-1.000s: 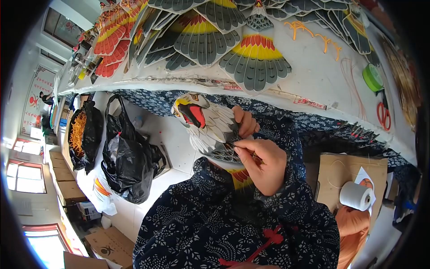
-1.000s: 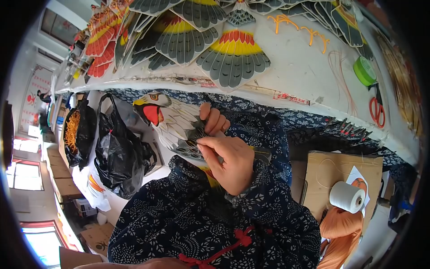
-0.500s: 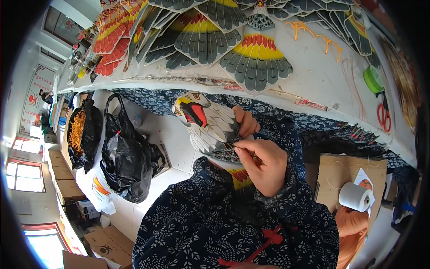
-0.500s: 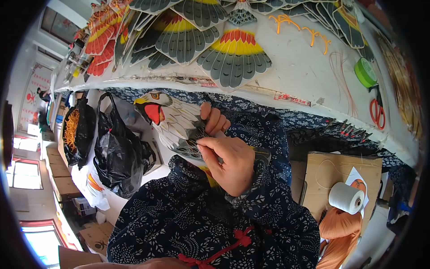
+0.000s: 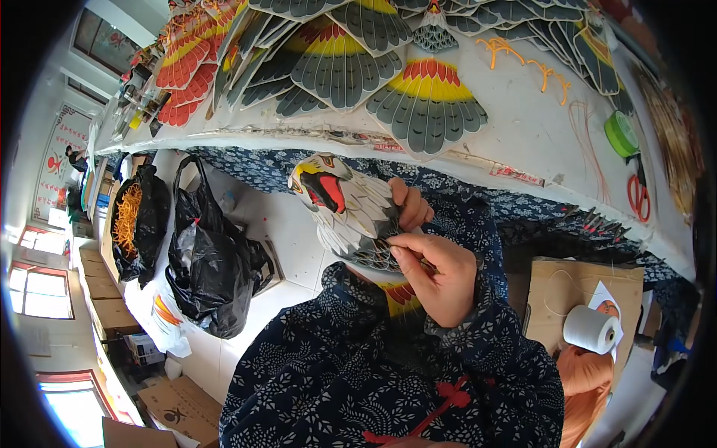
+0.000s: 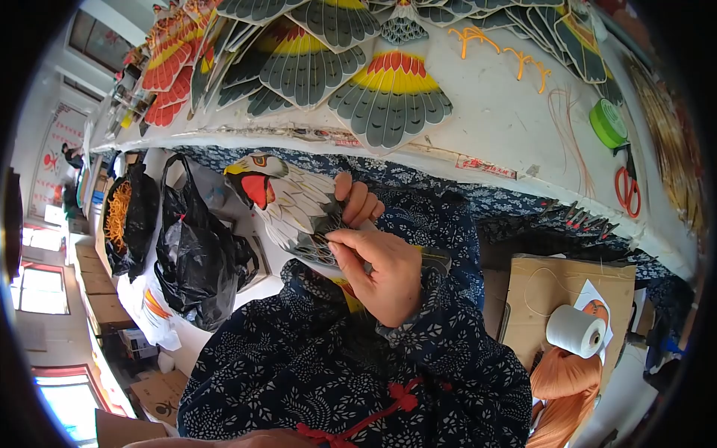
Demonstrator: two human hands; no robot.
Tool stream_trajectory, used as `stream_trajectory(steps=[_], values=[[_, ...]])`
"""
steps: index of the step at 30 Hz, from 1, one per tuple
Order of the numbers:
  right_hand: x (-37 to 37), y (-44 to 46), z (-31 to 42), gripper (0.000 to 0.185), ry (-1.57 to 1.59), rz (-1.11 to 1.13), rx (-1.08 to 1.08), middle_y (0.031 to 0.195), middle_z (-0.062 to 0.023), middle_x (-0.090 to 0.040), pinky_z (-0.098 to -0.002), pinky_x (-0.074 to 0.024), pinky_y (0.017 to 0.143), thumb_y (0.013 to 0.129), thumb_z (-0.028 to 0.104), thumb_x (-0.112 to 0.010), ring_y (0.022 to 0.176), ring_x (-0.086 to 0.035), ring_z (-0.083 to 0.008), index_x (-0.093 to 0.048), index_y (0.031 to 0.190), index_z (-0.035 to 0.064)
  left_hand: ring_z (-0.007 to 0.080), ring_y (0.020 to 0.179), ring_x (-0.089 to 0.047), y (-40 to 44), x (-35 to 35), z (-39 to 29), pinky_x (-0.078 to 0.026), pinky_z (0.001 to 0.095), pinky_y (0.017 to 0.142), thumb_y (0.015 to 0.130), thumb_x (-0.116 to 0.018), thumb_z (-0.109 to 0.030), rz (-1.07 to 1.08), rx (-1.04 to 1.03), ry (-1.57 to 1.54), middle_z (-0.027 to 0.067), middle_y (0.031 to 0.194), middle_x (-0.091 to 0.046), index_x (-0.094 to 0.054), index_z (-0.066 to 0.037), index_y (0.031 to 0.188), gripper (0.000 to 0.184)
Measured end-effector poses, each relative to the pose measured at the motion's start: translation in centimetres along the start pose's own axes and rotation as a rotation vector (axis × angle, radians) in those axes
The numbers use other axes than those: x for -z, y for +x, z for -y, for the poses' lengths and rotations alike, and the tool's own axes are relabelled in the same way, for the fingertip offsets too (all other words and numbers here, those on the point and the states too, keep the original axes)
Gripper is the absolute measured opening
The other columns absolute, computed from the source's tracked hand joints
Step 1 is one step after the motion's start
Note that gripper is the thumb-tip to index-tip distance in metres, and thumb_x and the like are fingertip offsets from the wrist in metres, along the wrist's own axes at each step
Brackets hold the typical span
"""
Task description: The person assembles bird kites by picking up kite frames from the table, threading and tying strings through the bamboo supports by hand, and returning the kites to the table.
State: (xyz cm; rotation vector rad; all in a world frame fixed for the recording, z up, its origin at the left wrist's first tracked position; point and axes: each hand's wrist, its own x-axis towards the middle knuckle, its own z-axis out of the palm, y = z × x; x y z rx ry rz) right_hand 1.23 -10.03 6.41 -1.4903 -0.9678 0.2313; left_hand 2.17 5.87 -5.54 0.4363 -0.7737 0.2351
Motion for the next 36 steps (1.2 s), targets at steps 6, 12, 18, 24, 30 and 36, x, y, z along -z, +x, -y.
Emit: stream_trajectory(steps=[6, 12, 18, 24, 30, 36], values=[[2.4, 1.6, 1.0, 0.017, -0.454, 0.103, 0.275, 0.073, -0.0057, -0.064, -0.0322, -0.0466, 0.058, 0.077, 0.003, -0.070, 0.063, -0.062, -0.0200, -0.069, 0.095, 0.0045, 0.0151, 0.071, -0.041, -0.9, -2.2, 0.3, -0.033, 0.0307, 0.072, 0.091, -0.053, -0.048, -0.322, 0.000, 0.113, 0.0023, 0.075, -0.045, -0.046, -0.011, 0.093, 0.038], [4.4, 3.7, 4.7, 0.017, -0.955, 0.314, 0.373, 0.070, -0.0024, -0.061, -0.0369, -0.0461, 0.062, 0.071, 0.009, -0.069, 0.066, -0.061, -0.0228, -0.065, 0.088, 0.0089, 0.0176, 0.084, -0.047, -0.2, -5.4, 3.1, -0.039, 0.0311, 0.078, 0.095, -0.052, -0.035, -0.535, -0.173, -0.005, 0.0066, 0.090, -0.050, -0.050, -0.008, 0.104, 0.029], [5.4, 5.1, 2.1, 0.011, -0.828, 0.361, 0.355, 0.083, -0.0030, -0.066, -0.0340, -0.0478, 0.065, 0.082, 0.012, -0.065, 0.072, -0.062, -0.0214, -0.064, 0.091, 0.0063, 0.0192, 0.107, -0.053, 0.4, -6.9, 1.9, -0.044, 0.0311, 0.096, 0.100, -0.044, -0.017, -0.936, -0.196, -0.319, 0.0097, 0.112, -0.055, -0.050, -0.002, 0.121, 0.026], [8.0, 5.6, -2.2, 0.017, 0.159, 0.114, -0.289, 0.097, -0.0056, -0.069, -0.0314, -0.0505, 0.070, 0.095, 0.015, -0.059, 0.078, -0.064, -0.0148, -0.065, 0.103, 0.0011, 0.0150, 0.099, -0.059, 1.2, -3.4, -1.7, -0.048, 0.0283, 0.090, 0.095, -0.056, -0.010, -0.612, 0.100, 0.616, 0.0078, 0.109, -0.061, -0.053, -0.001, 0.121, 0.029], [8.9, 5.6, -7.5, 0.025, 0.863, -0.142, -0.479, 0.099, -0.0070, -0.069, -0.0282, -0.0540, 0.078, 0.098, 0.016, -0.057, 0.084, -0.066, -0.0139, -0.062, 0.116, -0.0009, 0.0087, 0.087, -0.061, 6.1, -8.8, -0.5, -0.050, 0.0244, 0.078, 0.084, -0.066, 0.002, -0.746, 0.165, 1.160, 0.0060, 0.097, -0.070, -0.061, 0.003, 0.114, 0.030], [9.4, 5.3, -11.3, 0.030, 1.236, -0.106, -0.787, 0.109, -0.0101, -0.068, -0.0315, -0.0555, 0.085, 0.096, 0.009, -0.058, 0.094, -0.068, -0.0186, -0.057, 0.123, -0.0025, 0.0076, 0.082, -0.061, 6.9, -9.5, 1.1, -0.049, 0.0250, 0.074, 0.086, -0.064, 0.000, -0.596, 0.269, 1.327, 0.0081, 0.089, -0.070, -0.063, 0.004, 0.110, 0.024]])
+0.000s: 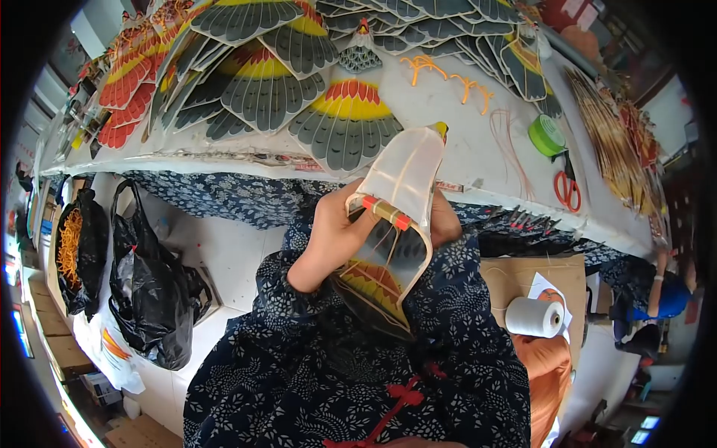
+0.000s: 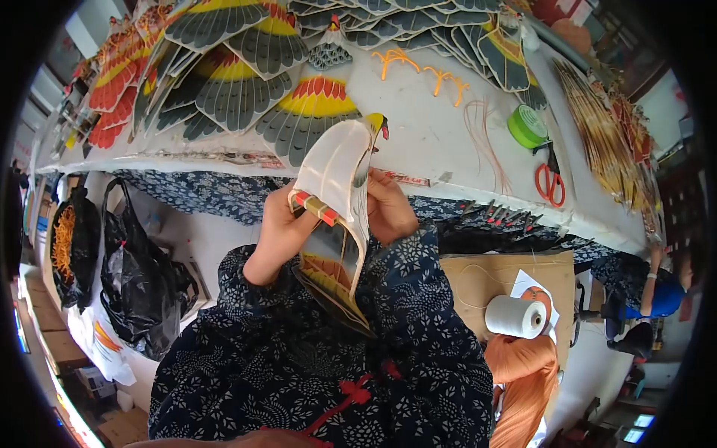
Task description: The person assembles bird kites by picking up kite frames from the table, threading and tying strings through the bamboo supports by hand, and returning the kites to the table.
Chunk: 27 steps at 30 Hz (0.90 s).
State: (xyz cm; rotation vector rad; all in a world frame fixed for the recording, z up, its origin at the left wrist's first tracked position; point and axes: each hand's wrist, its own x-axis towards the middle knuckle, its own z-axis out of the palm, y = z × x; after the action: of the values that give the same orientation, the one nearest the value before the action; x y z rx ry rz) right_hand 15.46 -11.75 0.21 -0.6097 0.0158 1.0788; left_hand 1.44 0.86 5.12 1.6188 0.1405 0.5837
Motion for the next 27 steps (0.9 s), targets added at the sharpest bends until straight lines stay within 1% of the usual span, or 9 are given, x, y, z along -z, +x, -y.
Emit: stream_trajectory(steps=[3, 8, 11, 16, 20, 23, 24, 26, 27], values=[[1.3, 0.2, 0.0, 0.033, -0.039, 0.196, -0.026, 0.117, -0.0132, -0.066, -0.0355, -0.0550, 0.090, 0.094, 0.005, -0.059, 0.102, -0.067, -0.0223, -0.055, 0.125, -0.0034, 0.0081, 0.079, -0.061, -0.4, -0.5, 0.6, -0.050, 0.0257, 0.071, 0.087, -0.064, -0.001, 0.015, 0.002, -0.001, 0.0090, 0.085, -0.070, -0.064, 0.004, 0.107, 0.021], [1.6, -0.4, -0.5, 0.035, -0.119, 0.315, -0.009, 0.116, -0.0135, -0.066, -0.0346, -0.0547, 0.090, 0.092, 0.005, -0.061, 0.101, -0.068, -0.0216, -0.055, 0.125, -0.0041, 0.0098, 0.075, -0.062, -1.0, -1.1, 2.3, -0.050, 0.0269, 0.069, 0.086, -0.063, -0.002, -0.073, -0.050, 0.094, 0.0107, 0.081, -0.069, -0.064, 0.004, 0.105, 0.019], [1.1, -1.0, -1.2, 0.036, -0.136, 0.224, -0.006, 0.116, -0.0133, -0.066, -0.0327, -0.0549, 0.089, 0.091, 0.005, -0.061, 0.100, -0.068, -0.0209, -0.055, 0.126, -0.0049, 0.0106, 0.073, -0.062, -1.0, -1.0, 3.0, -0.049, 0.0279, 0.067, 0.086, -0.064, -0.002, -0.143, -0.035, 0.090, 0.0114, 0.079, -0.068, -0.064, 0.003, 0.102, 0.017], [2.1, -1.8, -2.1, 0.037, -0.331, 0.157, 0.096, 0.116, -0.0132, -0.066, -0.0319, -0.0529, 0.092, 0.092, 0.007, -0.062, 0.102, -0.066, -0.0192, -0.055, 0.127, -0.0051, 0.0193, 0.064, -0.062, -0.9, -0.8, 3.4, -0.048, 0.0313, 0.061, 0.088, -0.064, -0.006, -0.175, -0.056, 0.198, 0.0154, 0.074, -0.065, -0.062, 0.003, 0.095, 0.011], [1.6, -2.9, -2.6, 0.036, -0.289, -0.024, 0.166, 0.127, -0.0140, -0.060, -0.0346, -0.0478, 0.097, 0.099, 0.017, -0.052, 0.113, -0.060, -0.0230, -0.053, 0.129, -0.0026, 0.0279, 0.061, -0.061, -0.8, -0.8, 3.2, -0.047, 0.0336, 0.058, 0.089, -0.064, -0.009, -0.214, -0.074, 0.281, 0.0187, 0.073, -0.064, -0.061, 0.002, 0.091, 0.012], [-1.1, -5.7, -2.8, 0.037, -0.869, -0.268, 0.677, 0.129, -0.0153, -0.057, -0.0388, -0.0416, 0.103, 0.095, 0.014, -0.056, 0.121, -0.054, -0.0266, -0.054, 0.128, -0.0027, 0.0339, 0.062, -0.061, -0.8, -0.6, 3.2, -0.048, 0.0353, 0.058, 0.089, -0.064, -0.010, -0.224, -0.064, 0.299, 0.0207, 0.073, -0.063, -0.060, 0.002, 0.091, 0.013], [-1.4, -6.8, -2.9, 0.037, -0.874, -0.265, 0.674, 0.129, -0.0153, -0.057, -0.0388, -0.0416, 0.103, 0.095, 0.014, -0.056, 0.121, -0.054, -0.0266, -0.054, 0.128, -0.0027, 0.0355, 0.063, -0.061, -0.8, -0.4, 3.2, -0.048, 0.0363, 0.058, 0.089, -0.063, -0.010, -0.227, -0.051, 0.323, 0.0209, 0.073, -0.063, -0.059, 0.002, 0.090, 0.013], [-1.6, -8.8, -2.8, 0.044, -1.572, -0.310, 1.266, 0.130, -0.0166, -0.055, -0.0455, -0.0360, 0.107, 0.086, 0.011, -0.066, 0.127, -0.047, -0.0325, -0.055, 0.128, 0.0034, 0.0387, 0.066, -0.062, -0.7, -0.3, 3.4, -0.048, 0.0385, 0.058, 0.090, -0.063, -0.010, -0.236, -0.027, 0.372, 0.0213, 0.074, -0.063, -0.058, 0.002, 0.089, 0.013], [-2.1, -8.9, -2.8, 0.044, -1.576, -0.303, 1.263, 0.130, -0.0166, -0.055, -0.0455, -0.0360, 0.107, 0.086, 0.011, -0.066, 0.127, -0.047, -0.0325, -0.055, 0.128, 0.0034, 0.0387, 0.066, -0.062, -0.8, -0.3, 3.6, -0.048, 0.0385, 0.058, 0.090, -0.063, -0.010, -0.242, -0.024, 0.370, 0.0213, 0.074, -0.063, -0.058, 0.002, 0.089, 0.013]])
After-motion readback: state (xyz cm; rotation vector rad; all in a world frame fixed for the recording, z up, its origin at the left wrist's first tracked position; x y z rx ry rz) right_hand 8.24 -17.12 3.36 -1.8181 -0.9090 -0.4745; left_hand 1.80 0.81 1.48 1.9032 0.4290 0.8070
